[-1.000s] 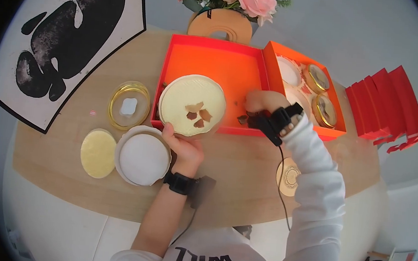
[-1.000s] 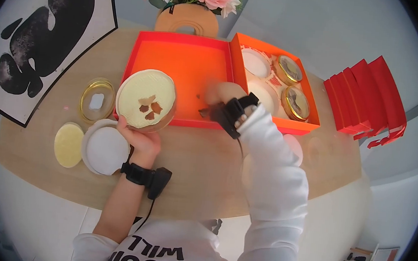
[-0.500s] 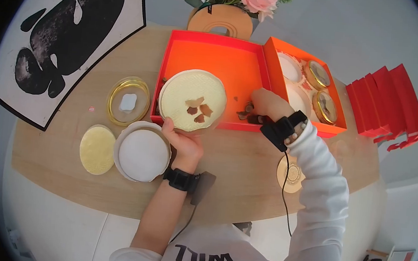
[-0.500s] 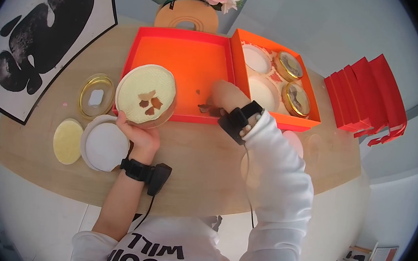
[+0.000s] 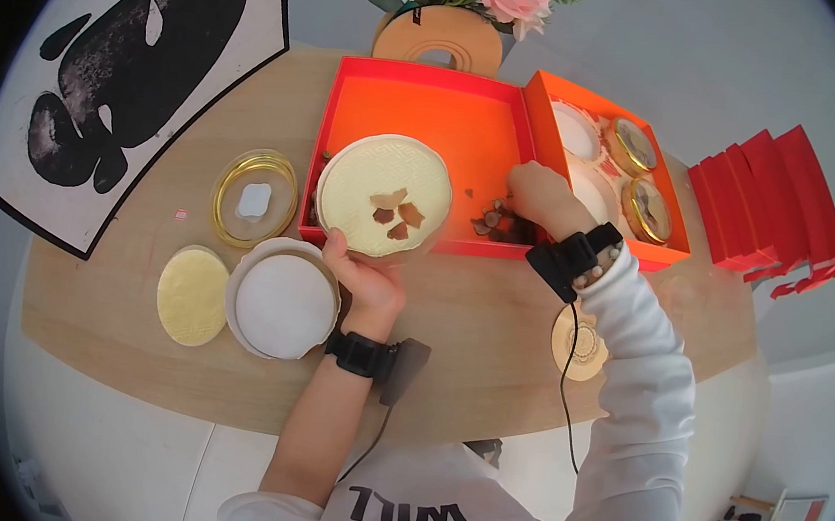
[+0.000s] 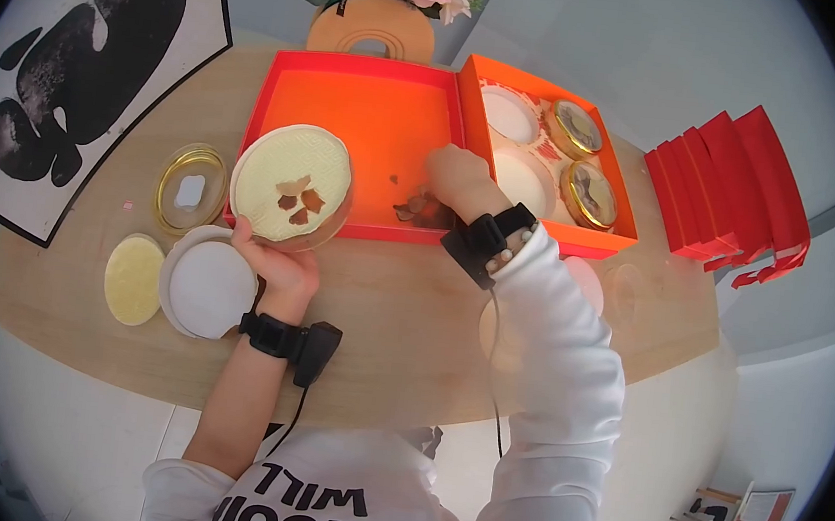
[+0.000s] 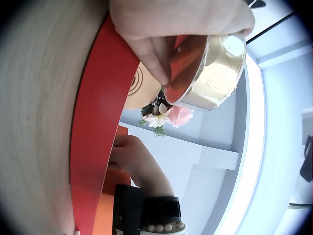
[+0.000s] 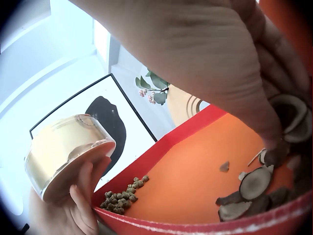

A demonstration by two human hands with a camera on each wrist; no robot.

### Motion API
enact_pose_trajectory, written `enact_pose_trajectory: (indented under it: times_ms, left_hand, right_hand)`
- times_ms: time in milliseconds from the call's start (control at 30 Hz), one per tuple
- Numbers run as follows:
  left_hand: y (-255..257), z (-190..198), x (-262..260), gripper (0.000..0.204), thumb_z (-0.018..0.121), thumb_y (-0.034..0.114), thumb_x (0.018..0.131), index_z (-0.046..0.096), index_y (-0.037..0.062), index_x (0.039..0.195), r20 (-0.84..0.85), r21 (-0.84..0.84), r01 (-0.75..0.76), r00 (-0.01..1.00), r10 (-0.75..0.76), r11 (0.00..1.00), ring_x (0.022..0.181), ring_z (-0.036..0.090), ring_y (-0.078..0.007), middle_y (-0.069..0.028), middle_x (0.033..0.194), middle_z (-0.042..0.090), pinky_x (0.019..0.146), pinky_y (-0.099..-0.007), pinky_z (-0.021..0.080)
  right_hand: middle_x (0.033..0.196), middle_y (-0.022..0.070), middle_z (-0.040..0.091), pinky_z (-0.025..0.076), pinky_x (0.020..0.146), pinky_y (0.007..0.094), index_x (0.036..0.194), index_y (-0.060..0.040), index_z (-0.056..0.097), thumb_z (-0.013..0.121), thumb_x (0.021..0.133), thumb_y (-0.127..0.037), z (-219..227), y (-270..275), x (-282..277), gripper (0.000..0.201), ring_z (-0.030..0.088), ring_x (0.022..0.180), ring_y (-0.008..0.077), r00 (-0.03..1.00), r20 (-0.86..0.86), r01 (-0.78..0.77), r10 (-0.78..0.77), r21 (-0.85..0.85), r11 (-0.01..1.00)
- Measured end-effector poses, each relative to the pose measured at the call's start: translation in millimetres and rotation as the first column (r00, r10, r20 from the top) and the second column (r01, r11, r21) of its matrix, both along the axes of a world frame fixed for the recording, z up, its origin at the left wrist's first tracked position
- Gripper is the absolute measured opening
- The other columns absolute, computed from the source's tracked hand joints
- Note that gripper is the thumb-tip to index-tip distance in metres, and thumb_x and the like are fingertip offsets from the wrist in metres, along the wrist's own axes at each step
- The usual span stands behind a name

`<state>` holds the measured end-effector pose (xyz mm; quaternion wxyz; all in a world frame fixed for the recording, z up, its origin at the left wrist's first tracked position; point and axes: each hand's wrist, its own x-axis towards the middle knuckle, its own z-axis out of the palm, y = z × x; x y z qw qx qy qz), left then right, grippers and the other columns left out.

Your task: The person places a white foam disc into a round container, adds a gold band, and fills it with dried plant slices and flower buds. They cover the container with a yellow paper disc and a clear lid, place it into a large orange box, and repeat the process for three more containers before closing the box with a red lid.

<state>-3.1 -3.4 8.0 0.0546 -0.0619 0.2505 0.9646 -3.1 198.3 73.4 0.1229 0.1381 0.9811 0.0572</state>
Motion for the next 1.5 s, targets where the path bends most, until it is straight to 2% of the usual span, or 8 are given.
enact_pose_trajectory:
  times_ms: [433, 600, 933, 1033, 1133, 1233, 1333, 1500]
  left_hand:
    - [-0.3, -8.2, -2.0, 0.058, 0.045, 0.045, 0.080, 0.039, 0.0066, 0.123, -0.088, 0.017, 0.288, 0.954, -0.286, 0.957, 0.116, 0.039, -0.0193, -0.0068, 0.124, 0.043, 0.096, -0.0355, 0.030]
    - [3.0, -10.4, -1.5, 0.063, 0.042, 0.049, 0.079, 0.036, 0.0075, 0.126, -0.107, -0.068, 0.377, 0.918, -0.382, 0.924, 0.116, 0.039, -0.0218, -0.0077, 0.126, 0.041, 0.096, -0.0380, 0.032]
    - [0.7, -6.4, -2.2, 0.058, 0.040, 0.044, 0.081, 0.038, 0.0045, 0.124, -0.147, 0.020, 0.487, 0.865, -0.480, 0.873, 0.116, 0.040, -0.0193, -0.0084, 0.126, 0.043, 0.097, -0.0345, 0.029]
    - [0.8, -6.0, -2.4, 0.058, 0.040, 0.044, 0.081, 0.038, 0.0045, 0.124, -0.139, 0.023, 0.480, 0.870, -0.472, 0.877, 0.116, 0.040, -0.0194, -0.0084, 0.126, 0.043, 0.097, -0.0345, 0.030]
    - [0.4, -5.5, -1.5, 0.058, 0.040, 0.044, 0.081, 0.038, 0.0044, 0.124, -0.136, 0.025, 0.461, 0.880, -0.454, 0.887, 0.116, 0.040, -0.0194, -0.0083, 0.126, 0.043, 0.097, -0.0346, 0.030]
    - [1.0, -6.9, -1.5, 0.057, 0.041, 0.043, 0.082, 0.038, 0.0043, 0.124, -0.154, 0.024, 0.455, 0.881, -0.447, 0.890, 0.116, 0.040, -0.0194, -0.0083, 0.126, 0.043, 0.097, -0.0347, 0.030]
    - [2.0, -7.5, 0.0, 0.057, 0.041, 0.043, 0.082, 0.038, 0.0041, 0.124, -0.156, 0.010, 0.459, 0.878, -0.452, 0.888, 0.116, 0.040, -0.0196, -0.0082, 0.126, 0.043, 0.097, -0.0348, 0.030]
    - [2.6, -8.1, 2.1, 0.058, 0.041, 0.044, 0.081, 0.037, 0.0053, 0.124, -0.125, -0.063, 0.426, 0.894, -0.430, 0.903, 0.116, 0.040, -0.0203, -0.0079, 0.125, 0.043, 0.096, -0.0360, 0.031]
  right_hand:
    - [0.060, 0.0089, 0.060, 0.046, 0.058, 0.0278, 0.075, 0.0010, 0.061, 0.056, 0.074, -0.010, 43.8, -3.6, 13.8, 0.013, 0.059, 0.060, 0.0175, 0.956, -0.287, -0.039, -0.062, -0.333, 0.942]
    - [0.066, 0.0054, 0.061, 0.044, 0.057, 0.0238, 0.079, 0.0024, 0.061, 0.058, 0.075, -0.006, 67.9, -35.0, 20.4, 0.010, 0.055, 0.060, 0.0095, 0.835, -0.500, -0.260, -0.230, -0.728, 0.635]
    - [0.079, 0.0116, 0.062, 0.046, 0.061, 0.0328, 0.081, -0.0027, 0.065, 0.060, 0.077, -0.019, 52.5, -70.6, 10.0, 0.018, 0.059, 0.067, 0.0216, 0.896, -0.437, -0.274, -0.076, -0.680, 0.680]
    - [0.080, 0.0118, 0.060, 0.045, 0.067, 0.0336, 0.081, -0.0026, 0.064, 0.058, 0.078, -0.018, 45.5, -65.4, 10.5, 0.017, 0.058, 0.075, 0.0235, 0.761, -0.649, -0.436, 0.012, -0.497, 0.750]
    - [0.081, 0.0112, 0.056, 0.044, 0.071, 0.0344, 0.084, -0.0018, 0.060, 0.058, 0.077, -0.018, 55.4, -62.7, 18.9, 0.018, 0.056, 0.080, 0.0252, 0.830, -0.557, -0.313, 0.013, -0.447, 0.838]
    - [0.082, 0.0105, 0.052, 0.046, 0.065, 0.0343, 0.091, -0.0027, 0.053, 0.059, 0.077, -0.020, 52.7, -54.1, 27.5, 0.023, 0.057, 0.076, 0.0231, 0.895, -0.441, -0.265, 0.064, -0.411, 0.872]
    - [0.085, 0.0093, 0.051, 0.047, 0.054, 0.0319, 0.096, -0.0046, 0.048, 0.061, 0.076, -0.022, 60.6, -59.7, 31.5, 0.029, 0.058, 0.071, 0.0191, 0.963, -0.217, -0.022, -0.160, -0.653, 0.757]
    - [0.078, 0.0087, 0.051, 0.046, 0.045, 0.0278, 0.095, -0.0033, 0.047, 0.061, 0.076, -0.020, 43.8, -50.0, 27.4, 0.030, 0.055, 0.058, 0.0160, 0.942, -0.306, -0.102, -0.135, -0.648, 0.755]
